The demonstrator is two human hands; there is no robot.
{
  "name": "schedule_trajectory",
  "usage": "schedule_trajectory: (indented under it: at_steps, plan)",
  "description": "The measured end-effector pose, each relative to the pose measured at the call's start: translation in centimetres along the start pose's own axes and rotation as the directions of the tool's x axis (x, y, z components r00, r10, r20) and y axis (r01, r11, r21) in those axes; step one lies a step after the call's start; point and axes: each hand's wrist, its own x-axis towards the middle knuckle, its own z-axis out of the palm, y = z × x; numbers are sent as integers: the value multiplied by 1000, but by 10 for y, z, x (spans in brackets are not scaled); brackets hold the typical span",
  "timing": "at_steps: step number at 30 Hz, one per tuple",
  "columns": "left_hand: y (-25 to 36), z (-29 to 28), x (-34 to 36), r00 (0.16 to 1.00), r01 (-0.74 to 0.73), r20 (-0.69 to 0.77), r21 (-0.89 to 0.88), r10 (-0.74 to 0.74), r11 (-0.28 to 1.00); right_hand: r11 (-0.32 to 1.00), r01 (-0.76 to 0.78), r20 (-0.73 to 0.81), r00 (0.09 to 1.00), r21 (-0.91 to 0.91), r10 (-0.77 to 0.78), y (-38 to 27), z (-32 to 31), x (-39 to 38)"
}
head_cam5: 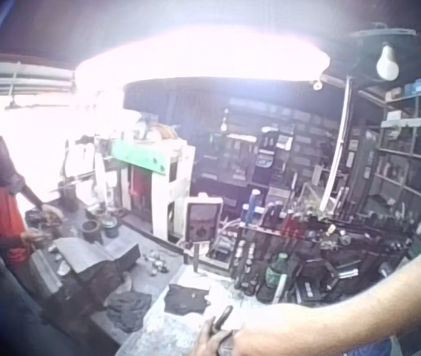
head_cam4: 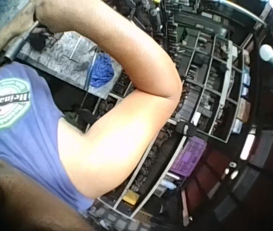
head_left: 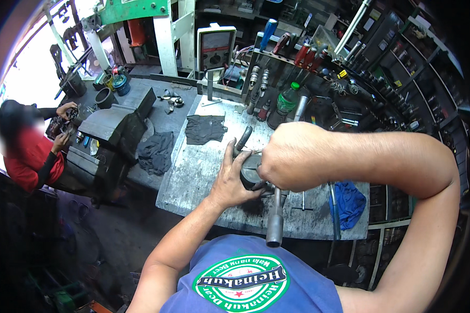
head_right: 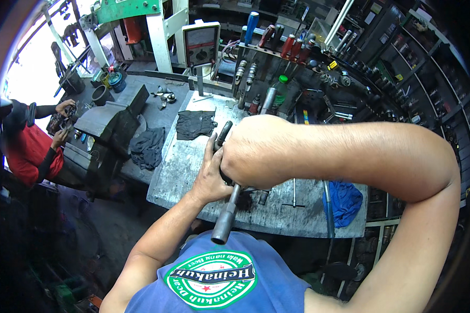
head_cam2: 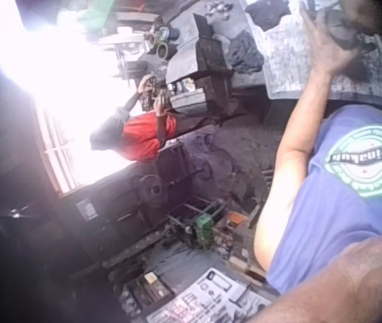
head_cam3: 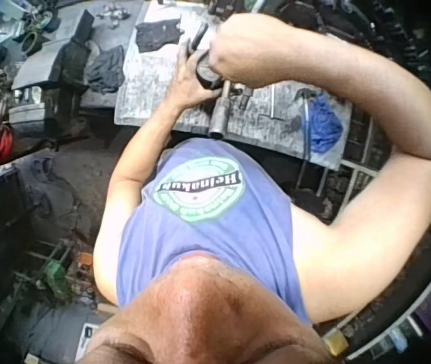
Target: The person disassembles a mechanical part on a workbench, removes a bolt, wipes the part with a cloth, and uses a hammer to tap it. The person then retrieves a socket from a tool kit and places it on the bench. Another person works nearby.
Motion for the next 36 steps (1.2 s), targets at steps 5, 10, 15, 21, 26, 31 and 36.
schedule_trajectory:
  at_steps: [5, 10, 15, 21, 26, 31, 36]
  plan:
    - [5, -21, 6, 984, 94, 150, 48, -100, 994, 998, -21, -94, 995, 55, 26, -5, 15, -5]
    - [-3, -47, 34, 956, -205, 258, 230, 143, 951, 998, 48, -251, 967, 47, -35, -2, 27, -15]
    - [-7, -34, 40, 963, -65, 265, 95, 38, 993, 986, -55, -351, 930, 155, 107, -7, 35, -13]
    - [-1, -23, 28, 981, 42, 179, 174, -74, 984, 917, -253, -396, 842, 310, 366, -23, 38, -13]
    - [0, -19, 26, 987, 53, 139, 168, -77, 984, 809, -401, -382, 731, 431, 566, -39, 45, -14]
    - [-2, -18, 26, 985, 68, 152, 123, -87, 990, 740, -481, -353, 666, 471, 657, -50, 46, -6]
    - [-15, -32, 41, 955, -90, 288, 58, 69, 994, 733, -426, -289, 722, 530, 628, -41, 39, -15]
